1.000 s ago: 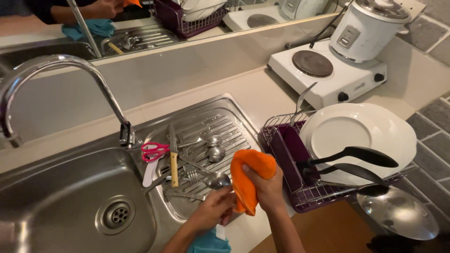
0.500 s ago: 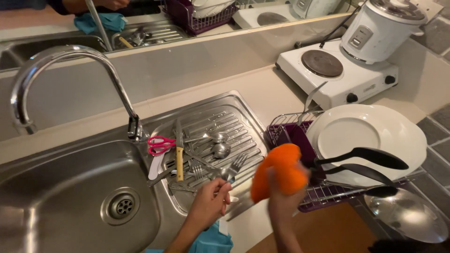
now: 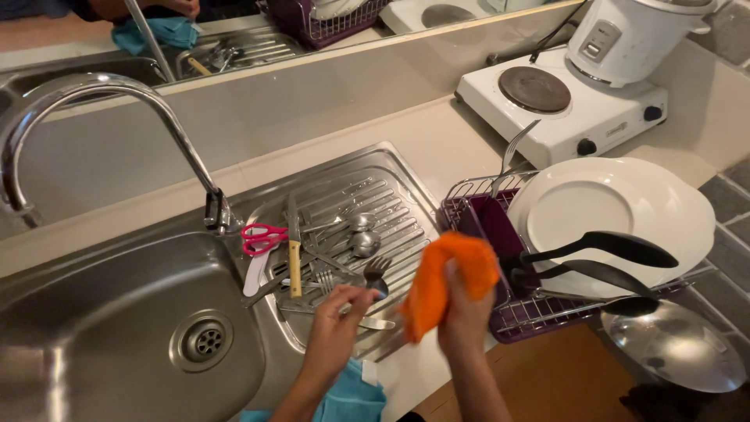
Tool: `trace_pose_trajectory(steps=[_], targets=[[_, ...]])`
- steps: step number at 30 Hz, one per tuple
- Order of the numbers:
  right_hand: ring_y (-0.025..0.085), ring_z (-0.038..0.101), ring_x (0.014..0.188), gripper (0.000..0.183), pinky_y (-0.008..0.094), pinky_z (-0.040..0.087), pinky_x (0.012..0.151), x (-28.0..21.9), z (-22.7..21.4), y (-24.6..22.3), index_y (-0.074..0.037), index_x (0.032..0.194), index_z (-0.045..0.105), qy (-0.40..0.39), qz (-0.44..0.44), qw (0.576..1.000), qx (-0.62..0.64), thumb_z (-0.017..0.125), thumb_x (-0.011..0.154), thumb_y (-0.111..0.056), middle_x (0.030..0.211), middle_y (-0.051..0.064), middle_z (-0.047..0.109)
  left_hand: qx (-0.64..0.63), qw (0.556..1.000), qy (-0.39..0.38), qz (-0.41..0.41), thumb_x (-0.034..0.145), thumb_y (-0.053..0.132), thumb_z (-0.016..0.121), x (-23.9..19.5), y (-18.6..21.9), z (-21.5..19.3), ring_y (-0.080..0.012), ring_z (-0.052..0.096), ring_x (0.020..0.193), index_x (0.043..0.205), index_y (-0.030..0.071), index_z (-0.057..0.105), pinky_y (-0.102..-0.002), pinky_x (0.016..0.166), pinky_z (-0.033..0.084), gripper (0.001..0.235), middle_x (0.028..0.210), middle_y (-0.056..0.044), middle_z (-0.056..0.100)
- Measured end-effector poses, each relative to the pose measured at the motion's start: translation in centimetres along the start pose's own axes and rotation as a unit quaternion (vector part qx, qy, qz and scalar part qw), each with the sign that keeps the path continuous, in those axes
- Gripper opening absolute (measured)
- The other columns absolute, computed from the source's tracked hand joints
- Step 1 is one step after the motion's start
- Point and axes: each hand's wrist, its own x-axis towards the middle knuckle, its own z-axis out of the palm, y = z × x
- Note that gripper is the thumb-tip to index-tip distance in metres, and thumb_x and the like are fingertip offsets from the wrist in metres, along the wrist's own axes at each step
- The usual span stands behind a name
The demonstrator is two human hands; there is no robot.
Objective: Drying plates and cutlery with a cloth and placing them in a drying rack
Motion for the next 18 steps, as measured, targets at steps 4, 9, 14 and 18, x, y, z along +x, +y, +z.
trace_pose_trajectory(steps=[4, 9, 14, 18], targets=[[0.030, 0.067, 0.077, 0.052, 0.044, 0.059, 0.068, -3.9, -1.0, 2.6, -0.002, 0.122, 0.058, -0.158, 0.146, 0.977, 0.009, 0.079, 0.075, -0.013, 0.094, 0.020, 0.070, -0.041, 0.997, 0.030, 0.064, 0.088, 0.011, 0.073, 1.4, 0.8, 1.7, -0.0167, 0.072, 0.088, 0.103, 0.004, 0.082, -0.028, 0.078, 0.056, 0.019, 0.099, -0.009, 0.081], [0.027, 0.068, 0.077, 0.035, 0.039, 0.058, 0.067, -5.3, -2.0, 3.3, 0.004, 0.109, 0.065, -0.162, 0.224, 0.960, 0.044, 0.079, 0.078, -0.005, 0.088, 0.017, 0.072, -0.155, 0.985, 0.073, 0.023, 0.090, 0.007, 0.074, 1.5, 4.9, 4.9, -0.0228, 0.071, 0.087, 0.102, -0.001, 0.078, -0.033, 0.078, 0.061, 0.016, 0.096, -0.015, 0.078], [0.038, 0.066, 0.049, 0.048, 0.052, 0.059, 0.041, -2.4, -5.5, 2.5, 0.002, 0.104, 0.057, -0.131, 0.237, 0.963, 0.010, 0.085, 0.064, 0.005, 0.075, 0.029, 0.068, -0.084, 0.988, 0.059, 0.114, 0.089, 0.034, 0.069, 3.6, 8.2, 8.6, -0.0231, 0.070, 0.098, 0.103, 0.009, 0.071, -0.037, 0.094, 0.059, 0.029, 0.102, -0.008, 0.073], [0.019, 0.067, 0.080, 0.045, 0.032, 0.056, 0.070, 0.6, -12.0, 10.5, -0.005, 0.103, 0.072, -0.155, 0.027, 0.987, -0.045, 0.092, 0.069, -0.026, 0.099, 0.009, 0.072, -0.112, 0.968, 0.043, 0.221, 0.096, 0.029, 0.068, 5.8, 12.6, 11.9, -0.0156, 0.061, 0.088, 0.108, 0.009, 0.063, -0.027, 0.072, 0.053, 0.024, 0.095, -0.002, 0.063]])
